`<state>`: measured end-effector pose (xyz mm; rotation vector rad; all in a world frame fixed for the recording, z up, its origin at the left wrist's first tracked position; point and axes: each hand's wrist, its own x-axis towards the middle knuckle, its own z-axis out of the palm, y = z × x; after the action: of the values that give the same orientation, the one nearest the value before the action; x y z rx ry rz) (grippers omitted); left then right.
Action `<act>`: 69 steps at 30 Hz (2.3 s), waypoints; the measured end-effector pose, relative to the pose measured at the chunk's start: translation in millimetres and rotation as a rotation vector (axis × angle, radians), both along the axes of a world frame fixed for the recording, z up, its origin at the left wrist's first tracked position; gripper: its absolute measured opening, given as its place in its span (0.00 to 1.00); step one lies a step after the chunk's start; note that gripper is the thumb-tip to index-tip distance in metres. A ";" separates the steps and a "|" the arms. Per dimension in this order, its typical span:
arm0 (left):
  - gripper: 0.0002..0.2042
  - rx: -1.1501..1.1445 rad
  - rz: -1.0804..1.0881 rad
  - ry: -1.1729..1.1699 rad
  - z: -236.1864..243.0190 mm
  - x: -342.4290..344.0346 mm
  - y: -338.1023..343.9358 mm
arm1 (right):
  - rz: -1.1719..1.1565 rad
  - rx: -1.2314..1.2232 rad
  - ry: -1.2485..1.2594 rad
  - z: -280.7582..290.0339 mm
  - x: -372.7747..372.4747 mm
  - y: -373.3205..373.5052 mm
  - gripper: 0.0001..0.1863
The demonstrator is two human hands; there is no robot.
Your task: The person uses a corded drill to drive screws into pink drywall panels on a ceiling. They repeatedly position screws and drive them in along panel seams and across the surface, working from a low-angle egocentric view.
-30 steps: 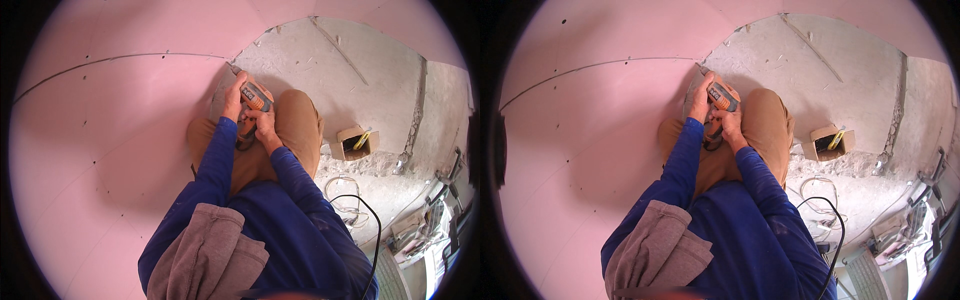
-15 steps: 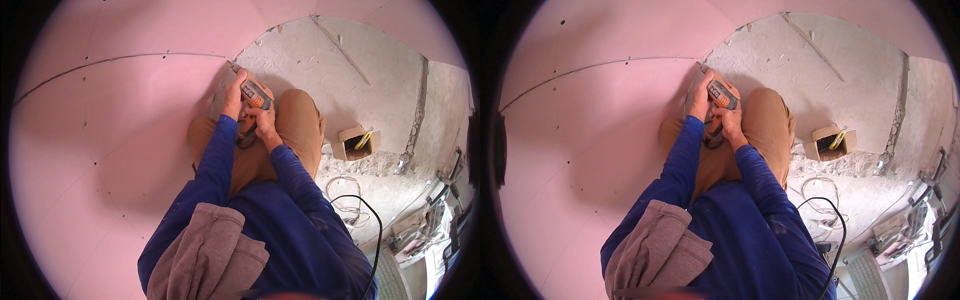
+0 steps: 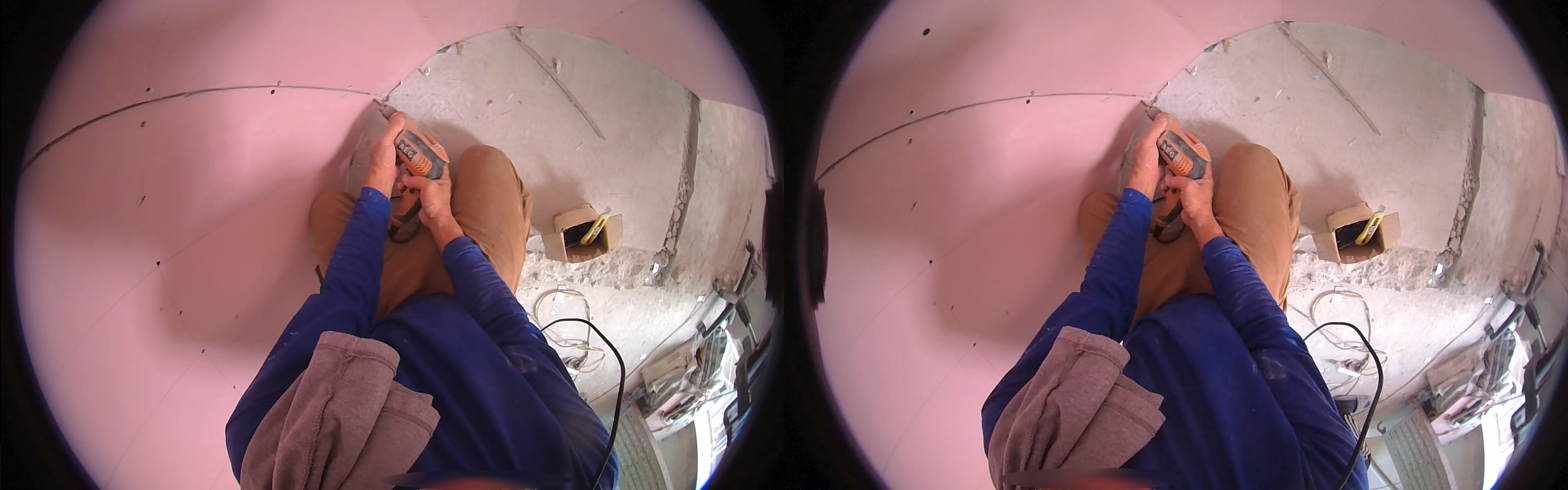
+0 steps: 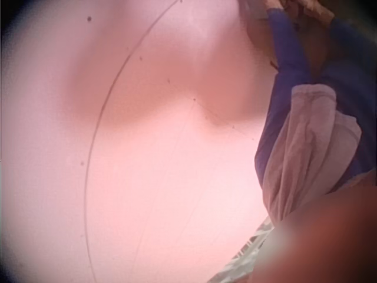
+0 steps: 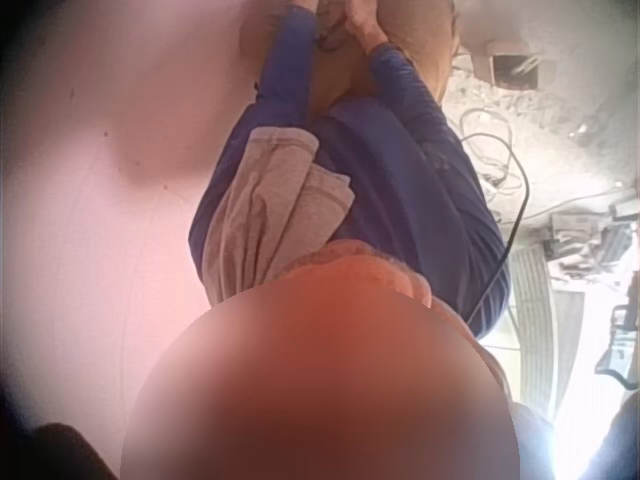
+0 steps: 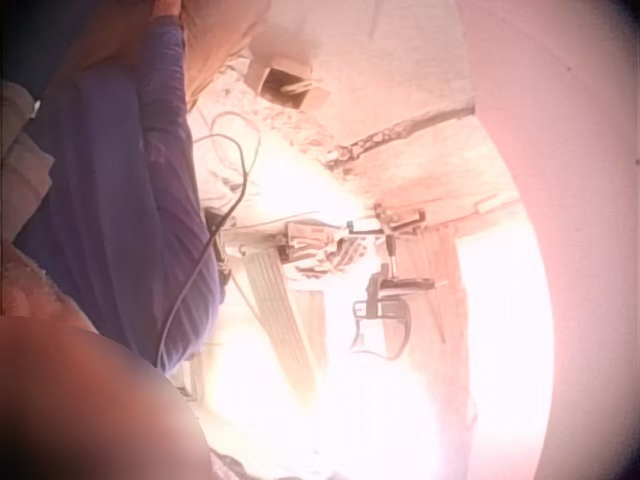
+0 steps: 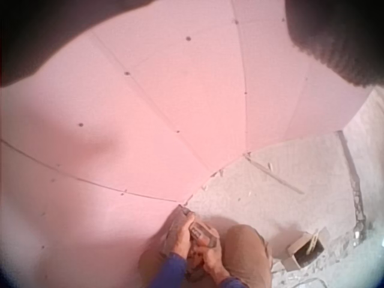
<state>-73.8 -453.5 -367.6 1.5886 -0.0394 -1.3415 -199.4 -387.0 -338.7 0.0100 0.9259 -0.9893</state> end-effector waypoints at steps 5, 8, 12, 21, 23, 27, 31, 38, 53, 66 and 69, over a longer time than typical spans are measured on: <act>0.23 0.029 -0.010 -0.028 7.3 -1.5 -4.7 | -0.008 0.052 0.001 6.0 1.7 -5.9 0.37; 0.21 0.063 -0.039 -0.028 3.7 2.8 -3.0 | 0.009 0.046 -0.007 9.2 -1.6 -12.0 0.37; 0.15 0.114 -0.110 0.013 -6.6 26.9 16.8 | 0.056 0.035 0.023 13.7 -6.3 -15.4 0.34; 0.06 -0.144 -0.001 0.116 40.6 45.1 114.9 | 0.144 -0.023 0.011 40.9 -26.8 -9.8 0.33; 0.06 -0.186 0.016 0.166 61.5 44.6 127.0 | 0.180 -0.079 0.018 52.4 -35.5 -8.3 0.33; 0.05 -0.269 0.037 0.224 95.5 48.5 142.0 | 0.236 -0.214 0.010 80.7 -53.5 2.8 0.31; 0.04 -0.355 0.115 0.239 113.7 58.3 151.0 | 0.285 -0.274 0.007 113.0 -69.2 17.2 0.32; 0.03 -0.484 0.118 0.119 120.4 84.6 168.8 | 0.435 -0.414 0.125 162.9 -90.4 37.2 0.35; 0.07 -0.561 0.029 0.157 133.6 94.5 192.9 | 0.643 -0.468 0.185 205.2 -119.2 73.3 0.34; 0.06 -0.584 -0.154 0.104 158.8 83.5 215.8 | 0.709 -0.478 0.216 204.2 -150.2 95.3 0.34; 0.07 -0.470 -0.315 -0.069 174.0 81.4 226.2 | 0.711 -0.450 0.229 206.6 -165.4 109.0 0.34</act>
<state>7.7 -227.2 -193.7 1.2567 -0.6253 -1.3868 -364.7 -278.0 -132.1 -0.7755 0.8023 -0.5130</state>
